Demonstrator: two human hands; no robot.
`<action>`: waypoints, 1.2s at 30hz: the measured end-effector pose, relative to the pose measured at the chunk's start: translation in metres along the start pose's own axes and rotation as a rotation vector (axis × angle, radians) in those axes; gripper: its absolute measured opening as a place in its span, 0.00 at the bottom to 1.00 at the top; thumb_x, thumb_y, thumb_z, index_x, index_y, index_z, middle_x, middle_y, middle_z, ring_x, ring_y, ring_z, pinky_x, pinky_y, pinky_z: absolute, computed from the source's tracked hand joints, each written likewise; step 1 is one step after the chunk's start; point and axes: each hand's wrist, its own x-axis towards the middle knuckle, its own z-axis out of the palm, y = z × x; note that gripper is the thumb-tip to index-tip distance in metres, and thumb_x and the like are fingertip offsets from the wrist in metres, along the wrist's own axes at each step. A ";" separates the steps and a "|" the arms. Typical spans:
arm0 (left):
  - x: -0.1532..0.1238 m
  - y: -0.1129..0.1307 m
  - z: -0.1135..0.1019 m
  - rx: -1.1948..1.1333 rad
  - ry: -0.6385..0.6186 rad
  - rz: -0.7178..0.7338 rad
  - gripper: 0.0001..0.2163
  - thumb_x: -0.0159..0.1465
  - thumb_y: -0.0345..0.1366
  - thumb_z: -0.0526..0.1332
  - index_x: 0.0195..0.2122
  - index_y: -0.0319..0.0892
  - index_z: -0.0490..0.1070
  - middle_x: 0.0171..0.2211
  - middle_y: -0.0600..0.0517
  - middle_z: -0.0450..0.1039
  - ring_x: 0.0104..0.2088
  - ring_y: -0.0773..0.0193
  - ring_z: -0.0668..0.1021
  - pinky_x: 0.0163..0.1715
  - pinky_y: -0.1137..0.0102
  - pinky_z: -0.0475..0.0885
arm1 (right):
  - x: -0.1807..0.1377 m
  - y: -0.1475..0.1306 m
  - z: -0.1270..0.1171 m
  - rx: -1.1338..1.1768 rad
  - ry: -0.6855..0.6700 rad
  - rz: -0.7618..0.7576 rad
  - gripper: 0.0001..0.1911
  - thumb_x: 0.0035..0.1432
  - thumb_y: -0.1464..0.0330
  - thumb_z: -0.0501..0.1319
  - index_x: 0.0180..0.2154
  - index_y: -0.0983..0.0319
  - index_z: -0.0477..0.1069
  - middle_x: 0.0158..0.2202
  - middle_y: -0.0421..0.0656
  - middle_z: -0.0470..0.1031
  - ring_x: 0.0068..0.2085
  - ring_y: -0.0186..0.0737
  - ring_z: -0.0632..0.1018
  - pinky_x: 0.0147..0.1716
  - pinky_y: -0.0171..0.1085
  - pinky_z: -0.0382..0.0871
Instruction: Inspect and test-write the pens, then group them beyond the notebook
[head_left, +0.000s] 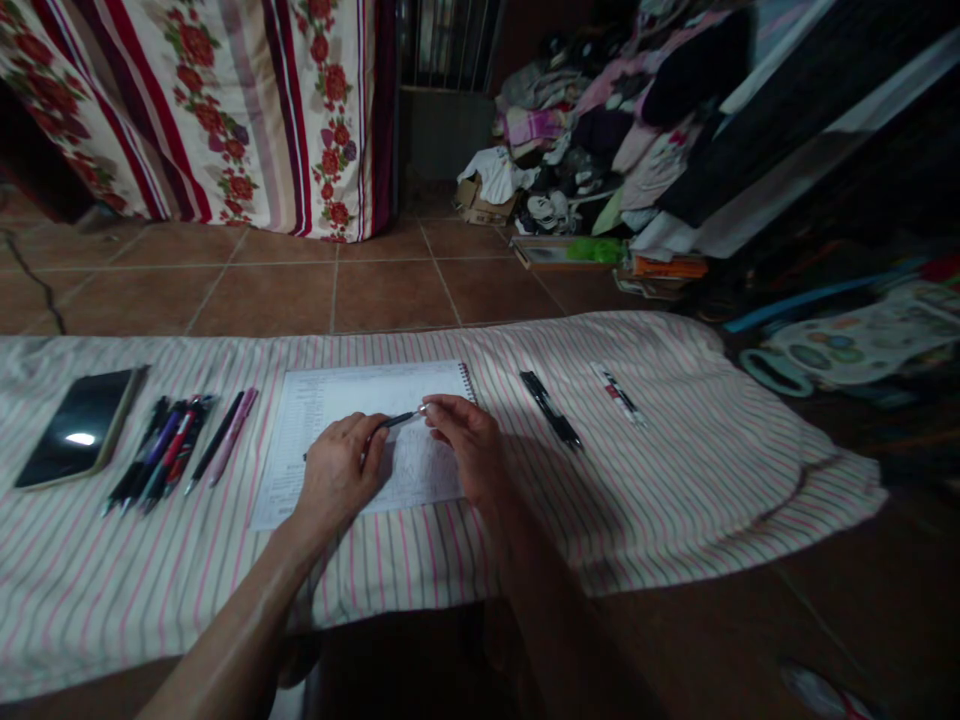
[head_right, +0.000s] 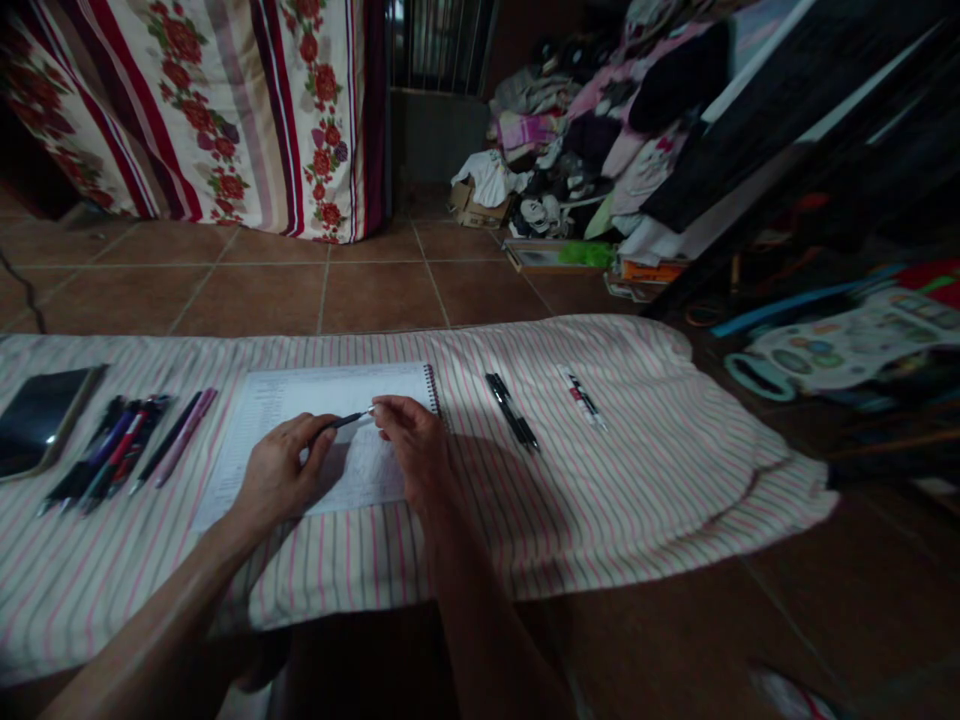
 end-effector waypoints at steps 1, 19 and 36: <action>0.000 0.000 0.000 0.003 0.003 0.001 0.14 0.65 0.37 0.47 0.41 0.38 0.71 0.30 0.48 0.73 0.32 0.59 0.75 0.34 0.65 0.70 | -0.001 0.000 0.000 -0.003 0.003 -0.007 0.13 0.42 0.61 0.66 0.32 0.60 0.76 0.29 0.41 0.77 0.30 0.34 0.73 0.30 0.33 0.66; 0.000 0.000 -0.001 0.026 0.001 0.002 0.14 0.66 0.37 0.48 0.40 0.39 0.71 0.30 0.48 0.74 0.32 0.60 0.75 0.33 0.66 0.70 | -0.002 0.001 0.003 -0.055 0.002 -0.038 0.13 0.42 0.61 0.65 0.31 0.61 0.76 0.28 0.41 0.76 0.28 0.33 0.73 0.29 0.33 0.66; -0.001 -0.001 -0.001 -0.002 -0.010 0.018 0.13 0.66 0.37 0.48 0.42 0.41 0.69 0.32 0.49 0.74 0.33 0.62 0.76 0.33 0.69 0.70 | 0.003 0.008 0.002 -0.117 -0.030 -0.097 0.12 0.43 0.62 0.64 0.31 0.61 0.76 0.23 0.39 0.73 0.25 0.33 0.70 0.26 0.33 0.65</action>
